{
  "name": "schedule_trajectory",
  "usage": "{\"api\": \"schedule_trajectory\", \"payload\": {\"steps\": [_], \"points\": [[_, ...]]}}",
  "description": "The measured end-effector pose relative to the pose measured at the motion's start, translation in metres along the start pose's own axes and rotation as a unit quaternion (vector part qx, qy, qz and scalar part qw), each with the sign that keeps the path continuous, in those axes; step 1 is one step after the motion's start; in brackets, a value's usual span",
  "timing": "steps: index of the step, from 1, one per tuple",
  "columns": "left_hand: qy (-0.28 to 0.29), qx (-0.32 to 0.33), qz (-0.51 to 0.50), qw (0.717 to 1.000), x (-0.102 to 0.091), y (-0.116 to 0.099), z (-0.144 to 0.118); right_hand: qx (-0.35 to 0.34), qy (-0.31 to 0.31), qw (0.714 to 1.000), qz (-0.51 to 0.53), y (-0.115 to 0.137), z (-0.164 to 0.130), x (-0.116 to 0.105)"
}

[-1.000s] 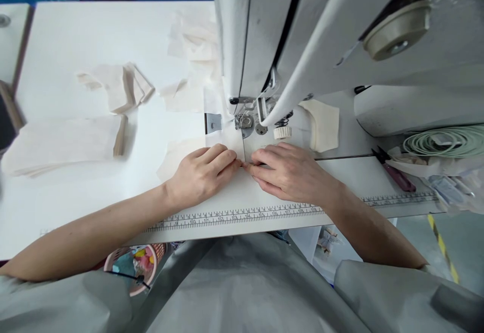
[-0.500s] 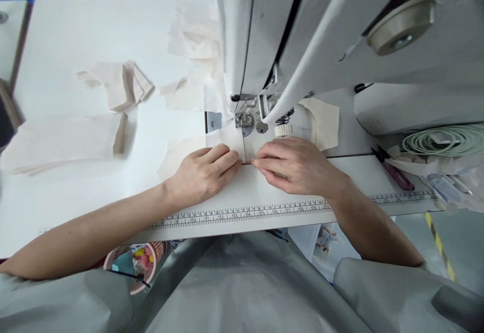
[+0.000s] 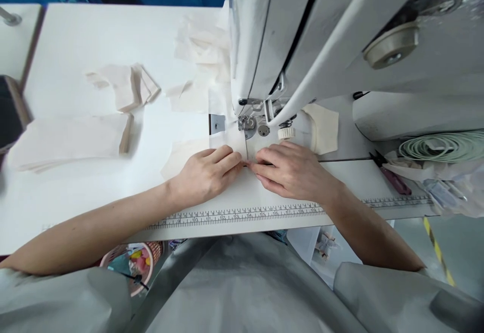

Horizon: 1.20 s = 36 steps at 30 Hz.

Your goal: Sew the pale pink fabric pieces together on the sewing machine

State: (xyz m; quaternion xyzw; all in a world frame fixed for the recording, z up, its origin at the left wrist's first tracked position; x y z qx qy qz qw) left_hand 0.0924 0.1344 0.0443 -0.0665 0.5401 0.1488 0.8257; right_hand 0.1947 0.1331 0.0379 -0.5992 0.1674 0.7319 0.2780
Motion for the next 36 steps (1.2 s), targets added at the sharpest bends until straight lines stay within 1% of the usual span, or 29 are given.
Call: {"api": "schedule_trajectory", "payload": {"steps": [8,17,21,28,36], "points": [[-0.008,-0.030,-0.013,0.999,0.000,-0.010,-0.001,0.001,0.010,1.000,0.019,0.003,0.002,-0.001],[0.005,-0.054,-0.018,0.998,-0.001,-0.018,-0.004,-0.005,0.008,1.000,0.014,0.005,0.003,-0.004],[0.007,-0.059,-0.027,0.998,-0.001,-0.018,-0.004,0.001,0.011,1.000,0.017,0.005,0.003,-0.004],[0.001,-0.064,-0.013,0.998,-0.002,-0.016,-0.004,0.015,0.012,0.999,0.036,0.003,0.004,-0.002],[-0.001,-0.069,-0.015,0.998,-0.001,-0.007,-0.002,0.030,0.011,0.999,0.015,-0.002,0.007,0.000]]}}
Point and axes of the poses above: each hand's wrist, its own z-axis towards the middle knuckle, its own x-axis out of the palm, y = z × x, the point moved 8 cm from there along z, towards the middle knuckle, and after that the axes turned 7 degrees about -z, right-handed, at the moved point
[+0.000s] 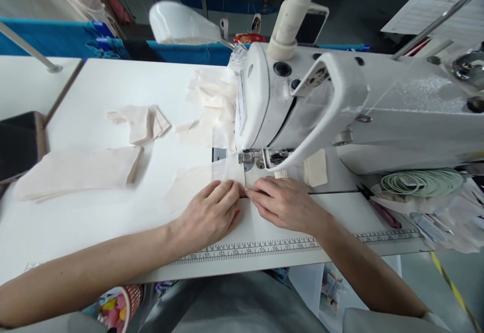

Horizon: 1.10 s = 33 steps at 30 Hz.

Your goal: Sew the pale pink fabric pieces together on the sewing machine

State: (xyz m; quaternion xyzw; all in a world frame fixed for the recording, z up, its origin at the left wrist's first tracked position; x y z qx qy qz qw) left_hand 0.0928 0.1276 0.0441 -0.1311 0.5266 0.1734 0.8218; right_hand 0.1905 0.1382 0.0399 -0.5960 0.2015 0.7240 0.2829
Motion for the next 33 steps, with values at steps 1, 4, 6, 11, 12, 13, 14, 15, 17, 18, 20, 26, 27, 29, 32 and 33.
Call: {"api": "schedule_trajectory", "payload": {"steps": [1,4,6,11,12,13,14,15,17,18,20,26,27,29,32,33], "points": [[0.000,0.000,0.000,1.000,0.000,0.001,0.000,0.003,0.001,1.000,-0.007,-0.001,0.000,0.000],[-0.001,-0.001,-0.002,1.000,0.002,0.005,0.001,0.008,0.005,1.000,-0.023,-0.003,0.002,0.001],[0.002,-0.004,-0.006,1.000,0.004,0.008,0.001,0.015,0.007,0.999,-0.031,-0.005,0.003,0.001],[0.014,-0.019,-0.011,1.000,0.009,0.016,0.003,0.040,0.014,0.998,-0.053,-0.010,0.008,0.003],[0.018,-0.022,-0.010,1.000,0.010,0.017,0.003,0.045,0.020,0.997,-0.060,-0.011,0.009,0.004],[0.022,-0.025,-0.009,0.999,0.011,0.019,0.004,0.048,0.026,0.996,-0.067,-0.011,0.010,0.005],[0.025,-0.028,-0.009,0.999,0.012,0.020,0.004,0.052,0.032,0.995,-0.077,-0.012,0.010,0.007],[0.028,-0.030,-0.009,0.999,0.013,0.022,0.005,0.054,0.036,0.994,-0.087,-0.013,0.011,0.007],[0.032,-0.033,-0.010,0.999,0.014,0.024,0.006,0.060,0.041,0.992,-0.106,-0.014,0.012,0.008],[0.031,-0.034,-0.010,0.999,0.014,0.025,0.006,0.063,0.043,0.991,-0.113,-0.015,0.013,0.008],[0.025,-0.033,-0.009,0.999,0.014,0.027,0.007,0.072,0.048,0.989,-0.119,-0.016,0.014,0.009],[0.017,-0.045,-0.021,0.999,0.015,0.035,0.009,0.092,0.058,0.985,-0.134,-0.021,0.017,0.013],[0.015,-0.045,-0.022,0.999,0.015,0.037,0.010,0.096,0.059,0.984,-0.138,-0.021,0.017,0.014],[0.013,-0.046,-0.021,0.999,0.015,0.038,0.010,0.105,0.062,0.982,-0.141,-0.022,0.017,0.018],[0.013,-0.047,-0.018,0.999,0.014,0.040,0.009,0.113,0.064,0.980,-0.148,-0.021,0.018,0.022],[0.013,-0.047,-0.017,0.999,0.014,0.041,0.009,0.115,0.065,0.979,-0.153,-0.021,0.018,0.022]]}}
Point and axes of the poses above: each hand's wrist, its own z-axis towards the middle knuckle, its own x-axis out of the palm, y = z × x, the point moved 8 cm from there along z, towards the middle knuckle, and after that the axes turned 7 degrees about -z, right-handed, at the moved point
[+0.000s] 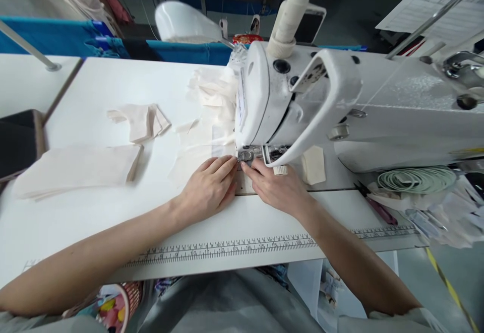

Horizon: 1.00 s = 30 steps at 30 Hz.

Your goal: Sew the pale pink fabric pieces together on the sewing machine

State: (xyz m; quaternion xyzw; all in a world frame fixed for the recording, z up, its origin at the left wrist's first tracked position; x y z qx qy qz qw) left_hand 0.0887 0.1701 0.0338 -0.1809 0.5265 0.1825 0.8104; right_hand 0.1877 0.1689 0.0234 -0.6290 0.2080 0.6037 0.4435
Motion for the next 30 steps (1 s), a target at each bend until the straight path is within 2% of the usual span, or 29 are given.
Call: {"api": "schedule_trajectory", "payload": {"steps": [4,9,13,18,23,30], "points": [[0.007,-0.001,0.000,1.000,0.001,0.000,0.000,0.006,-0.006,1.000,-0.014,0.000,-0.001,-0.004],[0.020,-0.012,-0.024,0.999,0.004,0.003,0.000,0.012,-0.043,0.999,0.025,-0.004,-0.007,-0.007],[0.018,-0.014,-0.020,1.000,0.005,0.006,0.002,0.071,-0.098,0.988,0.100,-0.019,-0.011,-0.006],[0.032,-0.037,-0.029,0.998,0.007,0.013,0.003,0.153,-0.131,0.951,0.233,-0.047,-0.009,0.010],[0.025,-0.037,-0.018,0.999,0.006,0.012,0.003,0.183,-0.140,0.948,0.222,-0.059,-0.006,0.022],[0.036,-0.045,-0.027,0.998,0.011,0.016,0.003,0.190,-0.138,0.954,0.187,-0.055,-0.010,0.010]]}}
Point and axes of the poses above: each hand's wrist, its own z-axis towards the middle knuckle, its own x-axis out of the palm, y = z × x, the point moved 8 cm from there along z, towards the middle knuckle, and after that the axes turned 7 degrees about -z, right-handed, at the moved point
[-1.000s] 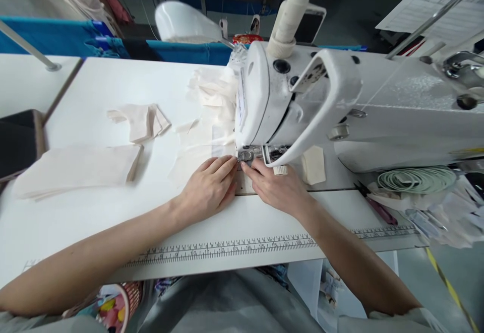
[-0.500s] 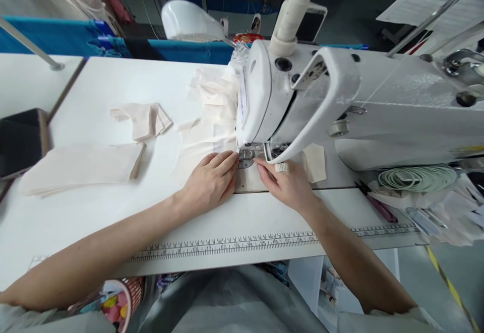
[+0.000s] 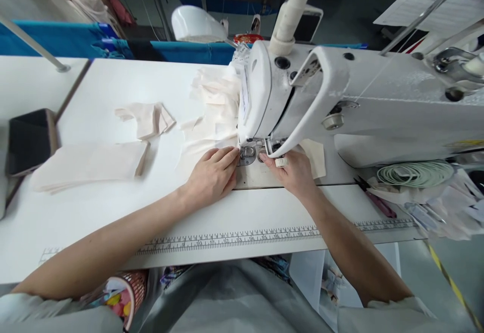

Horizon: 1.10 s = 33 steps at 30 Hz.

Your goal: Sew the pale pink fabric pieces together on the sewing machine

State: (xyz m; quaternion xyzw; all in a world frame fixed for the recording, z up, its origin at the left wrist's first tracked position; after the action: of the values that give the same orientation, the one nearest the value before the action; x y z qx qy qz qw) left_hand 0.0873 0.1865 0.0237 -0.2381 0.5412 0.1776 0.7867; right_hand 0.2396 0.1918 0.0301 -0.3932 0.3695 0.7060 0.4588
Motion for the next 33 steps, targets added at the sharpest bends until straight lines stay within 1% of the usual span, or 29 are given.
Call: {"api": "schedule_trajectory", "payload": {"steps": [3,5,8,12,14,18,22,24,27,30,31,33], "points": [[-0.004,-0.006,-0.003,1.000,0.002,0.004,-0.001,-0.013,0.023,1.000,-0.006,0.003,-0.002,0.000],[-0.009,-0.012,-0.010,1.000,0.000,0.005,-0.002,-0.026,0.026,0.999,-0.006,0.004,-0.003,-0.001],[-0.010,-0.058,-0.012,0.998,-0.007,0.013,-0.001,-0.052,0.018,0.998,0.002,0.008,-0.006,-0.003],[0.033,-0.168,0.012,0.985,-0.014,0.043,0.010,-0.080,0.008,0.997,0.016,0.013,-0.008,-0.004],[0.041,-0.198,0.016,0.979,-0.015,0.060,0.021,-0.088,0.006,0.996,0.019,0.015,-0.010,-0.005],[0.025,-0.231,0.024,0.972,-0.012,0.092,0.052,-0.104,0.010,0.994,0.014,0.017,-0.012,-0.005],[-0.005,-0.266,0.036,0.963,-0.010,0.117,0.079,-0.124,0.008,0.992,0.003,0.015,-0.014,-0.008],[-0.023,-0.291,0.043,0.955,-0.012,0.129,0.086,-0.129,0.005,0.992,-0.001,0.013,-0.015,-0.009],[-0.052,-0.325,0.052,0.943,-0.020,0.143,0.085,-0.131,0.003,0.991,-0.004,0.010,-0.015,-0.009],[-0.069,-0.326,0.048,0.941,-0.029,0.147,0.079,-0.130,0.016,0.991,-0.002,0.008,-0.015,-0.006],[-0.070,-0.312,0.043,0.946,-0.030,0.145,0.078,-0.130,0.023,0.991,-0.001,0.008,-0.015,-0.005],[-0.060,-0.263,0.026,0.962,-0.030,0.137,0.080,-0.128,0.036,0.991,0.004,0.008,-0.015,-0.004]]}}
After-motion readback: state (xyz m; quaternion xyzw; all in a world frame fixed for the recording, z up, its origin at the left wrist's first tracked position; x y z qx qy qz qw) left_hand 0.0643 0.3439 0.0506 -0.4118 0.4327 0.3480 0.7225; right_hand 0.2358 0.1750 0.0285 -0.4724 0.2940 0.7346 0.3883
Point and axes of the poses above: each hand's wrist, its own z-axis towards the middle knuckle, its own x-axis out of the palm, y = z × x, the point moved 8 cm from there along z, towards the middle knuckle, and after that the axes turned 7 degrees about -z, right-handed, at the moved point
